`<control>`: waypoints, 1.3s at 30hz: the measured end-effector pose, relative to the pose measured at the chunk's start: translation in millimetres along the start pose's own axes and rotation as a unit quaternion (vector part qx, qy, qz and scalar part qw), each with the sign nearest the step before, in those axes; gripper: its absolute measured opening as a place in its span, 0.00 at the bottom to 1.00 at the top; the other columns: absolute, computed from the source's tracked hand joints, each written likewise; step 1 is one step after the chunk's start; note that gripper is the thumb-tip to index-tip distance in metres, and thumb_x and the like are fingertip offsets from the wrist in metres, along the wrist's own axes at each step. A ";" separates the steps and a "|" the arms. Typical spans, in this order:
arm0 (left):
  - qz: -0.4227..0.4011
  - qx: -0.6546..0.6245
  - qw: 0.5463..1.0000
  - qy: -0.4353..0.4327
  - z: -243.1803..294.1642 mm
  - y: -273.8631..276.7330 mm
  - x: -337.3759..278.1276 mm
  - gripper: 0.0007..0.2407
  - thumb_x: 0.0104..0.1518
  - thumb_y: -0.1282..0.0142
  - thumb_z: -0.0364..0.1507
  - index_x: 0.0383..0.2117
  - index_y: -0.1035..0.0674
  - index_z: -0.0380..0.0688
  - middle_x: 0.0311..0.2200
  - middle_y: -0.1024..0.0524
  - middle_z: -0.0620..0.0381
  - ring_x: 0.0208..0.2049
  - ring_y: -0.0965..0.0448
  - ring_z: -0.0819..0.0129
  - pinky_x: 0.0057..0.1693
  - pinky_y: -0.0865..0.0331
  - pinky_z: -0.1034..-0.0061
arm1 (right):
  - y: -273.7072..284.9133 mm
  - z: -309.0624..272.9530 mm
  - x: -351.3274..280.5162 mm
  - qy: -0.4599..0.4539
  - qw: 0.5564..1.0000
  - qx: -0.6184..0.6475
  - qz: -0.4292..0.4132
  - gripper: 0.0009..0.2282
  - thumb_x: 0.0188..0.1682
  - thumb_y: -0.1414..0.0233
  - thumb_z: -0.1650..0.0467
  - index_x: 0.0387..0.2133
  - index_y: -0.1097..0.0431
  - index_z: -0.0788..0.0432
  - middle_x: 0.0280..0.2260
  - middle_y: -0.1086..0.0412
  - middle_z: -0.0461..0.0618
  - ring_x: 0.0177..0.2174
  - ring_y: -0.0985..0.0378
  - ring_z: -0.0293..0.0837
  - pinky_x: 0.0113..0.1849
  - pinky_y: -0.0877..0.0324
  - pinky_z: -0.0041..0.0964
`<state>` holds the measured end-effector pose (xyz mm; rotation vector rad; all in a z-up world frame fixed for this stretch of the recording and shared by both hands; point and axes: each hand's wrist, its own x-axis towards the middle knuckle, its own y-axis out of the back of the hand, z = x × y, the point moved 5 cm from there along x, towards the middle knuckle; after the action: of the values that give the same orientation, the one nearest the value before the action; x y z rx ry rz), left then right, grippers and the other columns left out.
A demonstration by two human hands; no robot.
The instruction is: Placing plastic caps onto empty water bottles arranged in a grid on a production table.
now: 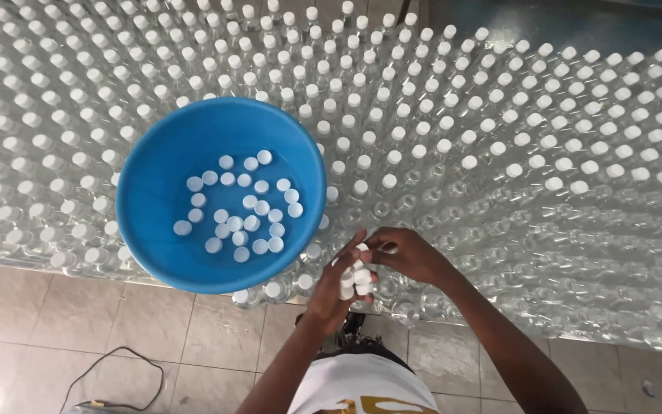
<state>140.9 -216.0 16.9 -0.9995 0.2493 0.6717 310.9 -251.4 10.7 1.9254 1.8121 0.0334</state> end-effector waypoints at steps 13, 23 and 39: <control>0.052 -0.141 0.989 -0.006 5.5 21.0 -13.7 0.26 0.62 0.42 0.37 0.69 0.29 0.51 0.45 0.22 0.52 0.30 0.23 0.71 0.26 0.31 0.80 | 15.1 39.1 94.8 0.153 0.929 -0.307 0.142 0.21 0.43 0.29 0.71 0.52 0.19 0.55 0.46 0.17 0.57 0.44 0.16 0.57 0.46 0.23 0.56; 0.060 -0.159 0.985 0.010 -1.8 26.2 -13.1 0.19 0.64 0.45 0.37 0.61 0.26 0.51 0.41 0.24 0.55 0.31 0.25 0.71 0.26 0.37 0.80 | 23.3 44.7 110.3 0.091 0.957 -0.269 0.054 0.12 0.56 0.43 0.58 0.46 0.16 0.44 0.40 0.14 0.41 0.41 0.12 0.41 0.52 0.37 0.42; 0.096 -0.133 0.986 0.021 0.6 31.2 -2.4 0.20 0.64 0.45 0.38 0.62 0.26 0.50 0.42 0.24 0.53 0.31 0.25 0.69 0.26 0.37 0.79 | 18.1 52.8 145.5 -0.086 0.947 -0.302 -0.063 0.11 0.45 0.36 0.54 0.41 0.15 0.30 0.36 0.18 0.30 0.42 0.19 0.31 0.41 0.37 0.34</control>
<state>119.5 -205.1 -3.2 -1.2566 0.3009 0.8752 363.0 -131.5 -74.2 1.3356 1.5665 0.3290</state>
